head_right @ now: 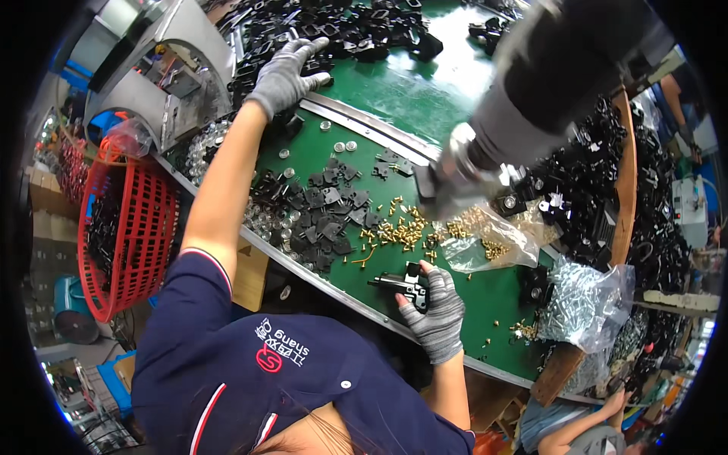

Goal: Assembling small brass pins into black plastic parts at a manual workstation using a pneumatic press tool.

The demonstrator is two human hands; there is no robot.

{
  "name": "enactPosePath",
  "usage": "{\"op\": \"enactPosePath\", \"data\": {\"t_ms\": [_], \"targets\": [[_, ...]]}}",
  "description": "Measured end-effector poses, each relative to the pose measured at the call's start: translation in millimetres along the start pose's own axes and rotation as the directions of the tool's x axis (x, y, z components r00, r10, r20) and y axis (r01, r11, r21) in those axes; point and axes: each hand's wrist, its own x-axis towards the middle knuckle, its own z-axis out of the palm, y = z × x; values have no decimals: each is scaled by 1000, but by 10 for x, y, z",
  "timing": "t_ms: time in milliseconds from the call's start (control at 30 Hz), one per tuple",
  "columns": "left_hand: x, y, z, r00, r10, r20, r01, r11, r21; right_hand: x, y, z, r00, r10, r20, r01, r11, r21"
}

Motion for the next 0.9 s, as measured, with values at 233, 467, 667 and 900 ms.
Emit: {"op": "enactPosePath", "data": {"t_ms": [233, 467, 667, 900], "targets": [[370, 186, 475, 939, 79, 335, -132, 981, 141, 7, 10, 44, 999, 33, -20, -33, 999, -33], [-337, 743, 349, 877, 447, 176, -375, 866, -331, -38, 81, 68, 998, -24, -54, 24, 1000, -7], [-887, 973, 273, 965, 111, 238, 121, 616, -778, -97, 56, 140, 994, 17, -112, -15, 1000, 15], [-1208, 814, 326, 992, -124, 20, 125, 961, -246, -139, 42, 146, 986, -56, -156, 68, 995, 74]]}}
